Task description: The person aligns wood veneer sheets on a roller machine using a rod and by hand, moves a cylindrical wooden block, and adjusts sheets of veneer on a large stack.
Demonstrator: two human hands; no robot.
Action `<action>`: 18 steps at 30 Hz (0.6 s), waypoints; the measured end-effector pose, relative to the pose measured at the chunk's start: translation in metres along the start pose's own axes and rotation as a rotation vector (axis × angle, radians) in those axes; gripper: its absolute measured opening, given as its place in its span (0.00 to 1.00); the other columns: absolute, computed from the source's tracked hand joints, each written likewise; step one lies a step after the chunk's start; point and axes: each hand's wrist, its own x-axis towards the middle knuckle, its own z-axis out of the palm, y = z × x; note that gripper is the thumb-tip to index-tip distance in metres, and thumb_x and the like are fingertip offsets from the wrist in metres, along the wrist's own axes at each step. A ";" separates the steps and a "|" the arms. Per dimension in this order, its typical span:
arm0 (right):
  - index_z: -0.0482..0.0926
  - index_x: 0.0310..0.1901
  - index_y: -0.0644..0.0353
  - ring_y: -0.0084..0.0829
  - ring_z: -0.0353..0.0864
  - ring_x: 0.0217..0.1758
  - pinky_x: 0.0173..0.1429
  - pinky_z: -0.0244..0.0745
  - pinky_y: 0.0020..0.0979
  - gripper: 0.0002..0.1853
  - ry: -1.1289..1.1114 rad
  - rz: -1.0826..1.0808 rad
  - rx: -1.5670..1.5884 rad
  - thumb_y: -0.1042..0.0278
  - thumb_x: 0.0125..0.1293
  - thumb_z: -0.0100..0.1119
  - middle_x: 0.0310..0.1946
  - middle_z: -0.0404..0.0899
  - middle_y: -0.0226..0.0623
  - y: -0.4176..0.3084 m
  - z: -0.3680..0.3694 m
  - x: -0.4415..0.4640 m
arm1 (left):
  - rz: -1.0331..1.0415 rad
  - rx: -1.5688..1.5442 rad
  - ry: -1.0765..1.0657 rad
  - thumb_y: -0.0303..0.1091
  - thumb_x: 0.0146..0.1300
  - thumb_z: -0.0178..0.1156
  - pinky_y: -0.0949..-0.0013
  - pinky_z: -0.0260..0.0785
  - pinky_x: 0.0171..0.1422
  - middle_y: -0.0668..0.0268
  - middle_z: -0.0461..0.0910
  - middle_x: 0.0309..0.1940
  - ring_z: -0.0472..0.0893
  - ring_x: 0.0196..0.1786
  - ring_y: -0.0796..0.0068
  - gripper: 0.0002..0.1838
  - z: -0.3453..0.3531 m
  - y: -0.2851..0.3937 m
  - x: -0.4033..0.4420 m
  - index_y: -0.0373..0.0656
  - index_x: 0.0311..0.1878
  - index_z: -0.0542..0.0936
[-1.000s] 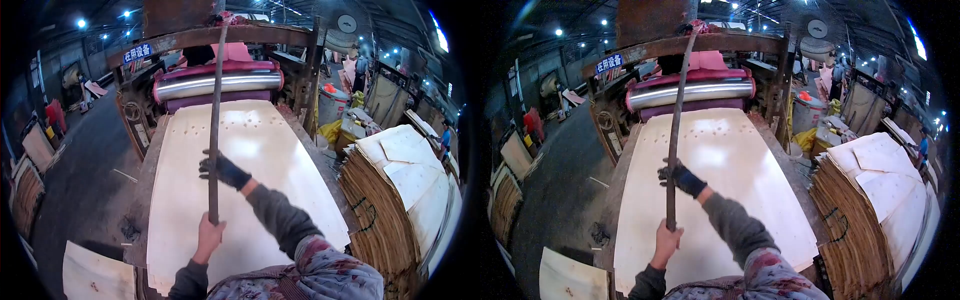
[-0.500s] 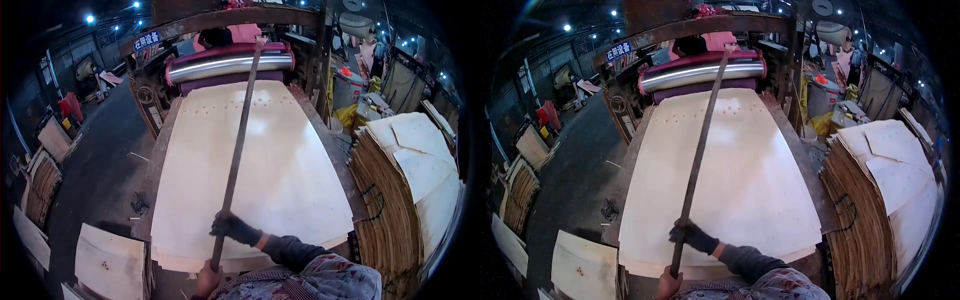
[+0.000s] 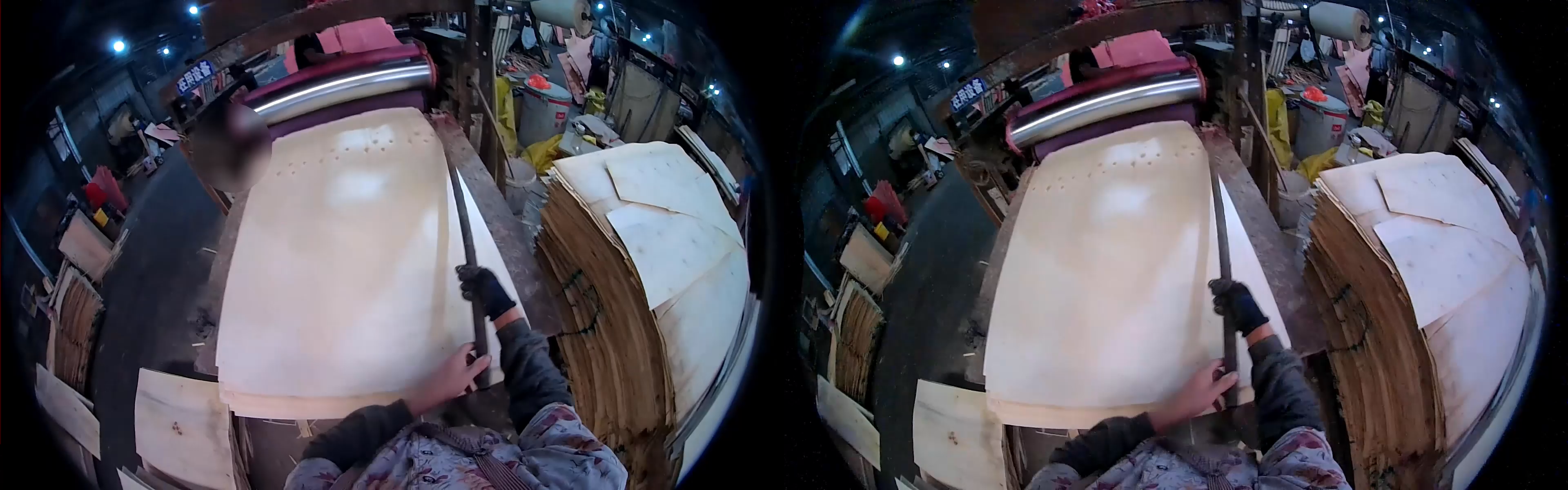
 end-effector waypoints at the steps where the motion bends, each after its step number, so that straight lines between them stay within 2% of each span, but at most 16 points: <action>1: 0.79 0.40 0.55 0.19 0.70 0.21 0.25 0.69 0.24 0.07 0.020 0.010 -0.068 0.64 0.64 0.59 0.23 0.73 0.25 -0.018 -0.019 -0.008 | 0.076 0.115 -0.027 0.42 0.70 0.54 0.72 0.74 0.35 0.61 0.78 0.42 0.78 0.38 0.76 0.27 0.008 -0.012 0.013 0.37 0.65 0.64; 3: 0.79 0.45 0.55 0.19 0.70 0.22 0.26 0.70 0.25 0.10 0.173 0.066 -0.293 0.63 0.65 0.57 0.25 0.75 0.25 -0.046 -0.052 -0.029 | 0.055 0.078 -0.158 0.42 0.70 0.54 0.72 0.74 0.40 0.61 0.77 0.47 0.78 0.42 0.75 0.26 0.013 0.001 0.015 0.39 0.66 0.64; 4: 0.79 0.42 0.55 0.20 0.71 0.21 0.24 0.70 0.27 0.11 0.263 0.066 -0.488 0.59 0.63 0.61 0.25 0.76 0.26 -0.044 -0.085 -0.030 | 0.161 0.180 -0.112 0.40 0.68 0.56 0.72 0.73 0.40 0.62 0.77 0.48 0.78 0.42 0.76 0.26 0.008 -0.010 0.017 0.40 0.65 0.66; 5: 0.78 0.38 0.55 0.21 0.72 0.22 0.23 0.69 0.28 0.12 0.279 -0.030 -0.922 0.57 0.61 0.65 0.24 0.75 0.27 -0.030 -0.164 -0.008 | 0.202 0.231 -0.049 0.39 0.67 0.57 0.72 0.73 0.39 0.61 0.77 0.46 0.78 0.41 0.76 0.26 0.002 -0.016 0.011 0.40 0.65 0.66; 6: 0.76 0.35 0.55 0.23 0.72 0.22 0.22 0.69 0.29 0.11 0.119 -0.474 -1.194 0.59 0.60 0.66 0.23 0.75 0.28 -0.006 -0.239 0.006 | 0.243 0.281 0.020 0.38 0.66 0.58 0.72 0.73 0.38 0.61 0.77 0.45 0.77 0.40 0.77 0.26 -0.008 -0.019 0.004 0.41 0.64 0.67; 7: 0.77 0.39 0.55 0.23 0.72 0.22 0.23 0.69 0.29 0.09 0.513 -0.008 -0.785 0.61 0.61 0.64 0.23 0.75 0.29 -0.034 -0.182 -0.038 | 0.108 0.239 0.072 0.37 0.64 0.59 0.71 0.73 0.40 0.59 0.78 0.43 0.78 0.37 0.74 0.26 -0.025 -0.021 -0.008 0.39 0.64 0.67; 8: 0.78 0.43 0.57 0.24 0.74 0.25 0.27 0.71 0.28 0.10 0.516 -0.131 -1.020 0.64 0.62 0.61 0.26 0.76 0.30 -0.006 -0.259 -0.020 | -0.029 0.190 0.125 0.35 0.63 0.60 0.69 0.73 0.42 0.58 0.78 0.41 0.78 0.34 0.71 0.26 -0.043 -0.024 -0.022 0.37 0.63 0.67; 9: 0.79 0.45 0.58 0.25 0.75 0.28 0.32 0.73 0.28 0.11 0.495 -0.311 -1.066 0.64 0.63 0.60 0.29 0.78 0.31 0.021 -0.320 -0.014 | -0.117 0.233 0.232 0.35 0.63 0.59 0.68 0.73 0.42 0.57 0.77 0.41 0.77 0.34 0.71 0.25 -0.063 -0.023 -0.039 0.38 0.62 0.69; 10: 0.79 0.47 0.60 0.26 0.77 0.32 0.37 0.74 0.27 0.13 0.464 -0.494 -1.099 0.65 0.63 0.59 0.32 0.80 0.33 0.036 -0.348 -0.007 | -0.047 0.332 0.365 0.33 0.61 0.60 0.67 0.73 0.42 0.54 0.76 0.44 0.78 0.36 0.70 0.24 -0.085 -0.038 -0.056 0.40 0.60 0.71; 11: 0.80 0.47 0.58 0.35 0.77 0.41 0.47 0.72 0.34 0.13 0.380 -0.380 -0.797 0.62 0.64 0.57 0.40 0.80 0.39 0.014 -0.279 -0.048 | 0.148 0.477 0.505 0.30 0.60 0.58 0.63 0.72 0.47 0.52 0.76 0.45 0.78 0.43 0.63 0.19 -0.117 -0.077 -0.067 0.40 0.55 0.75; 12: 0.81 0.47 0.56 0.43 0.77 0.51 0.57 0.71 0.41 0.14 0.341 -0.266 -0.493 0.59 0.64 0.56 0.48 0.80 0.44 -0.017 -0.187 -0.097 | 0.309 0.749 0.502 0.28 0.58 0.56 0.59 0.70 0.53 0.50 0.75 0.48 0.75 0.48 0.55 0.13 -0.151 -0.095 -0.092 0.37 0.47 0.79; 13: 0.79 0.50 0.58 0.44 0.75 0.54 0.60 0.69 0.41 0.15 0.436 -0.308 -0.304 0.62 0.65 0.56 0.52 0.78 0.44 -0.008 -0.189 -0.095 | 0.206 0.759 0.591 0.27 0.58 0.54 0.57 0.68 0.58 0.49 0.75 0.49 0.73 0.52 0.51 0.09 -0.171 -0.091 -0.117 0.34 0.40 0.80; 14: 0.78 0.53 0.61 0.45 0.74 0.58 0.62 0.68 0.40 0.16 0.530 -0.346 -0.111 0.64 0.65 0.56 0.56 0.75 0.44 0.008 -0.200 -0.100 | 0.163 0.795 0.709 0.28 0.58 0.56 0.57 0.68 0.58 0.48 0.74 0.50 0.73 0.53 0.50 0.12 -0.192 -0.092 -0.139 0.34 0.44 0.78; 15: 0.74 0.56 0.63 0.43 0.73 0.59 0.65 0.66 0.39 0.19 0.597 -0.575 -0.959 0.67 0.66 0.55 0.58 0.73 0.44 0.024 -0.223 -0.114 | 0.115 0.870 0.803 0.31 0.57 0.58 0.56 0.67 0.60 0.47 0.74 0.50 0.73 0.54 0.49 0.18 -0.223 -0.111 -0.159 0.34 0.50 0.75; 16: 0.70 0.60 0.65 0.40 0.71 0.61 0.67 0.65 0.38 0.21 0.600 -0.787 -1.819 0.70 0.66 0.54 0.61 0.71 0.44 0.033 -0.238 -0.117 | -0.045 0.820 0.891 0.33 0.57 0.60 0.56 0.66 0.61 0.47 0.73 0.51 0.73 0.55 0.48 0.22 -0.253 -0.129 -0.179 0.34 0.54 0.72; 18: 0.68 0.61 0.65 0.41 0.74 0.58 0.63 0.69 0.41 0.22 0.570 -0.701 -0.928 0.67 0.67 0.53 0.56 0.73 0.44 0.035 -0.140 -0.154 | -0.106 0.892 1.024 0.32 0.56 0.62 0.56 0.66 0.62 0.46 0.72 0.52 0.73 0.56 0.48 0.23 -0.289 -0.120 -0.218 0.34 0.54 0.72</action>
